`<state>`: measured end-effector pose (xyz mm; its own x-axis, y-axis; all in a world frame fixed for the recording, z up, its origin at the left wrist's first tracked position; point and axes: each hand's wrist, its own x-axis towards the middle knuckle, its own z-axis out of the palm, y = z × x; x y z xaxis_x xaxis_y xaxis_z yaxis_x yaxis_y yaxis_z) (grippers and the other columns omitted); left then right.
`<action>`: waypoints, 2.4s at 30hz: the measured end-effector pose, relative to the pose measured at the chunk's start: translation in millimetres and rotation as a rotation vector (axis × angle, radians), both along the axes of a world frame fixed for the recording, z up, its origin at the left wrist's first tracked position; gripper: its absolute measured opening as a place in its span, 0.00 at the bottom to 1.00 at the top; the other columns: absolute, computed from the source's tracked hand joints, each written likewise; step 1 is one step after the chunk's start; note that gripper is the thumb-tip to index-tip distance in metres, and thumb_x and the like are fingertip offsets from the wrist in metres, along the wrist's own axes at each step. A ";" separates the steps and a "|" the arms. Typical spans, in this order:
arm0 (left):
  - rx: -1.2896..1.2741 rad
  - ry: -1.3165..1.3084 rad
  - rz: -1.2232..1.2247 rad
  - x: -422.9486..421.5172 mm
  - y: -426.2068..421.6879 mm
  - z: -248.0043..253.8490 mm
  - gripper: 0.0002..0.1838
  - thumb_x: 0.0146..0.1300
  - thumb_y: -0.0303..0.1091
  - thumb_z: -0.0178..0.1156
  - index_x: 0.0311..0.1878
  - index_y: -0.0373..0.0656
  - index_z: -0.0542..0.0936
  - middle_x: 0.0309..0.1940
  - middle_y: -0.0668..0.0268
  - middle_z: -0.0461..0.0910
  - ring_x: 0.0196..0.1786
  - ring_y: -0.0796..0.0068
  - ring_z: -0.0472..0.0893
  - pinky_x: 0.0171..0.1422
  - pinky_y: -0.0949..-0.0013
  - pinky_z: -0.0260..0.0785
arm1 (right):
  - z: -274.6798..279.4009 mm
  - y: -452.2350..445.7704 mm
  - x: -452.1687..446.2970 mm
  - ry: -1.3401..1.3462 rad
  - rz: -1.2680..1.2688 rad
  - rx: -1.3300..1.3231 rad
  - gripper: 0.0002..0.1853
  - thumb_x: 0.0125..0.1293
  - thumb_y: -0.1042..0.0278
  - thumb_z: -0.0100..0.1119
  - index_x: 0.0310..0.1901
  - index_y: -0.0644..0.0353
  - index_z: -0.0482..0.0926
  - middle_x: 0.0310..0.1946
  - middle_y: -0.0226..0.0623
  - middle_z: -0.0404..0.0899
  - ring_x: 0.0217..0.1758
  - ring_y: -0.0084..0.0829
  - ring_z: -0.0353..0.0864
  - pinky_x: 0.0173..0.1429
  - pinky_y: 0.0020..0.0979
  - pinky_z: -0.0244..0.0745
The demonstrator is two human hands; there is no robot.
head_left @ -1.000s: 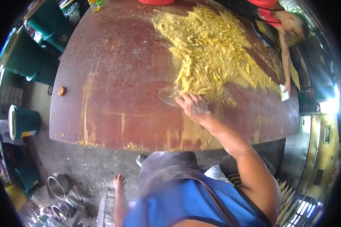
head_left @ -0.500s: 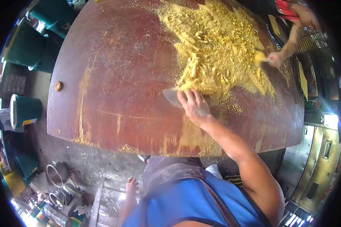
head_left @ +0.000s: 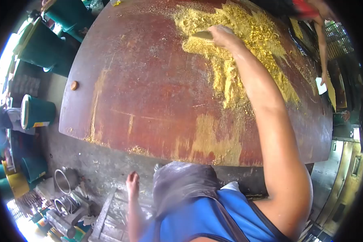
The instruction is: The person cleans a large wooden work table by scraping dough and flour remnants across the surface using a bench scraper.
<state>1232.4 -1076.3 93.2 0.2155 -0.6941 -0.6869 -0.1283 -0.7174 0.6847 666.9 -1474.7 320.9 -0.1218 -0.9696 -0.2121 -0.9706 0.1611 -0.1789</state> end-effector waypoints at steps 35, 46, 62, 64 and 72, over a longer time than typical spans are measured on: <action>0.043 -0.082 0.088 -39.4 16.7 -39.9 0.21 0.66 0.35 0.57 0.61 0.39 0.72 0.53 0.62 0.77 0.54 0.69 0.77 0.56 0.65 0.68 | -57.3 -42.0 -71.2 -0.012 0.082 0.065 0.16 0.72 0.56 0.43 0.53 0.49 0.77 0.46 0.39 0.78 0.52 0.32 0.78 0.61 0.45 0.72; -0.727 -0.483 0.128 -43.4 -93.3 48.6 0.22 0.69 0.34 0.53 0.64 0.38 0.68 0.58 0.54 0.72 0.58 0.64 0.72 0.60 0.64 0.65 | -31.2 278.4 -56.8 0.026 0.263 -0.450 0.28 0.49 0.91 0.43 0.52 0.60 0.79 0.52 0.44 0.79 0.57 0.43 0.78 0.64 0.42 0.71; 0.481 -0.063 0.178 -5.6 64.7 -87.7 0.29 0.62 0.44 0.58 0.65 0.52 0.65 0.57 0.65 0.71 0.49 0.63 0.77 0.43 0.61 0.68 | -135.5 232.8 -93.5 0.292 0.272 -0.348 0.28 0.59 0.84 0.51 0.61 0.48 0.74 0.59 0.34 0.76 0.60 0.42 0.74 0.59 0.40 0.78; 0.429 -0.063 0.214 -19.4 68.5 -78.7 0.29 0.63 0.43 0.57 0.66 0.51 0.64 0.56 0.65 0.72 0.49 0.65 0.77 0.42 0.61 0.69 | -129.0 160.1 -116.2 0.380 0.324 -0.382 0.26 0.62 0.83 0.49 0.60 0.49 0.74 0.58 0.35 0.76 0.58 0.40 0.76 0.58 0.39 0.79; 0.154 0.012 0.028 -90.5 4.3 -25.2 0.25 0.65 0.40 0.58 0.64 0.45 0.68 0.48 0.67 0.77 0.43 0.76 0.76 0.42 0.71 0.67 | 6.8 67.8 -138.2 0.008 -0.139 -0.027 0.20 0.63 0.81 0.51 0.56 0.54 0.76 0.39 0.43 0.83 0.33 0.32 0.83 0.36 0.34 0.80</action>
<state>1141.9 -1072.0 68.0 0.2245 -0.5745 -0.7871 -0.0996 -0.8170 0.5679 528.7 -1406.9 327.7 -0.2572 -0.9485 -0.1849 -0.9406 0.2896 -0.1770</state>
